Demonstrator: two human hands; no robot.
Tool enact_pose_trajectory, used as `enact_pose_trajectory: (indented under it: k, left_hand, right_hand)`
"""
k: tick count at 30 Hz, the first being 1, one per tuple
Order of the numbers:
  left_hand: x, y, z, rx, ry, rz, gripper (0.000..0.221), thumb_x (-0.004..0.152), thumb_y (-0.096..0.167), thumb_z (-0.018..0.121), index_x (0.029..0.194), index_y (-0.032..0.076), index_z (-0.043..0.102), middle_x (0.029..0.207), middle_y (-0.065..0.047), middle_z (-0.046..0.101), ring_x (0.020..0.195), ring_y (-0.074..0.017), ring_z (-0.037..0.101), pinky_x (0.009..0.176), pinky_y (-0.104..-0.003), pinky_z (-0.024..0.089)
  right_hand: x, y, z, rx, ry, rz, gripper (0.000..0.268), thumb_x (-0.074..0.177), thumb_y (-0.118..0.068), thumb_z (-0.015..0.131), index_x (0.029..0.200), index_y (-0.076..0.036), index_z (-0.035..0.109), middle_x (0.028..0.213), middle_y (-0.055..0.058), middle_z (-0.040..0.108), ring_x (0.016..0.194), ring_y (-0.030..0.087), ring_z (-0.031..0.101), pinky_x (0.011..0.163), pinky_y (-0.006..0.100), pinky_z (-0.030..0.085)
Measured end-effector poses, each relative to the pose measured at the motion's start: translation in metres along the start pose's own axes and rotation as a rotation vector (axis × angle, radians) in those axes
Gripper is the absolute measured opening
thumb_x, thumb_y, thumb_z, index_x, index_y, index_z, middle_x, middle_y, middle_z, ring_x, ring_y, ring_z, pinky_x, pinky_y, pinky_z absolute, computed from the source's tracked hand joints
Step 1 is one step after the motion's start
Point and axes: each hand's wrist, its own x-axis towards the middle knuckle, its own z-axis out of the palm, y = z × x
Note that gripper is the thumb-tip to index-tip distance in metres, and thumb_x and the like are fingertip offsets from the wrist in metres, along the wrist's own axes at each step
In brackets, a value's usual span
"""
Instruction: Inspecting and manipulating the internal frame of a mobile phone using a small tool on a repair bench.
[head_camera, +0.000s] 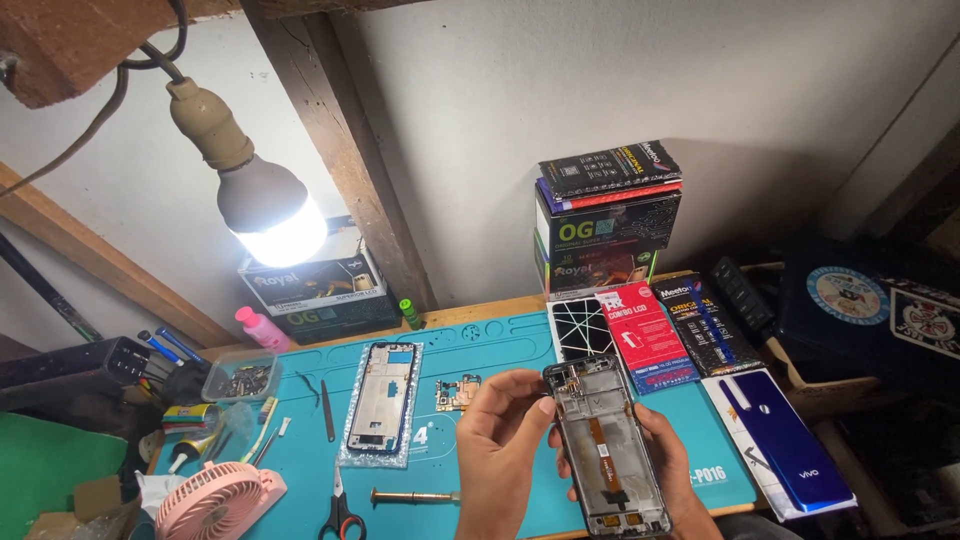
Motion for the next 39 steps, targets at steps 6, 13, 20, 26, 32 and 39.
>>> enact_pose_trajectory:
  k: [6,13,20,26,32,39]
  left_hand:
    - [-0.001,-0.008,0.000,0.025,0.076,0.026,0.011,0.096,-0.009,0.074,0.107,-0.008,0.074,0.084,-0.021,0.071,0.060,-0.0253,0.060,0.035,-0.040,0.054]
    - [0.000,-0.006,-0.001,0.017,0.074,0.015,0.015,0.096,-0.011,0.074,0.110,-0.007,0.073,0.091,-0.021,0.074,0.060,-0.0255,0.060,0.035,-0.040,0.054]
    - [0.000,-0.007,-0.001,0.000,0.060,0.028,0.014,0.095,-0.012,0.073,0.108,-0.009,0.073,0.092,-0.021,0.074,0.059,-0.0257,0.059,0.033,-0.040,0.054]
    - [-0.001,-0.005,-0.001,0.000,0.070,0.004,0.012,0.095,-0.012,0.073,0.107,-0.009,0.074,0.092,-0.022,0.075,0.059,-0.0263,0.060,0.034,-0.040,0.053]
    - [0.000,-0.007,-0.001,-0.004,0.071,-0.026,0.013,0.096,-0.011,0.073,0.109,-0.010,0.074,0.093,-0.022,0.074,0.061,-0.0263,0.060,0.035,-0.040,0.054]
    - [0.001,-0.010,0.000,0.012,0.074,-0.033,0.013,0.096,-0.009,0.074,0.110,-0.009,0.073,0.093,-0.023,0.075,0.061,-0.0261,0.061,0.036,-0.040,0.057]
  right_hand:
    - [0.003,0.003,-0.005,0.021,0.103,0.060,0.089,0.089,-0.063,0.052,0.141,0.007,0.065,0.117,0.035,0.071,0.087,0.050,0.069,0.069,0.064,0.059]
    - [0.007,0.011,-0.021,0.045,0.047,0.045,0.090,0.086,-0.063,0.059,0.144,0.005,0.063,0.118,0.035,0.072,0.088,0.050,0.071,0.070,0.063,0.062]
    - [0.003,0.012,-0.019,0.034,0.143,0.097,0.093,0.087,-0.069,0.053,0.143,0.005,0.066,0.117,0.032,0.071,0.091,0.047,0.069,0.071,0.060,0.059]
    - [-0.001,0.009,-0.005,0.021,0.198,0.094,0.095,0.089,-0.073,0.048,0.137,0.007,0.067,0.114,0.032,0.070,0.087,0.046,0.067,0.068,0.058,0.056]
    - [0.002,0.008,-0.013,0.051,0.120,0.122,0.095,0.090,-0.076,0.048,0.144,0.001,0.064,0.118,0.028,0.069,0.091,0.043,0.067,0.072,0.058,0.059]
    - [0.002,0.004,-0.006,0.032,0.159,0.123,0.097,0.093,-0.079,0.042,0.146,-0.001,0.066,0.116,0.028,0.068,0.086,0.042,0.065,0.070,0.057,0.055]
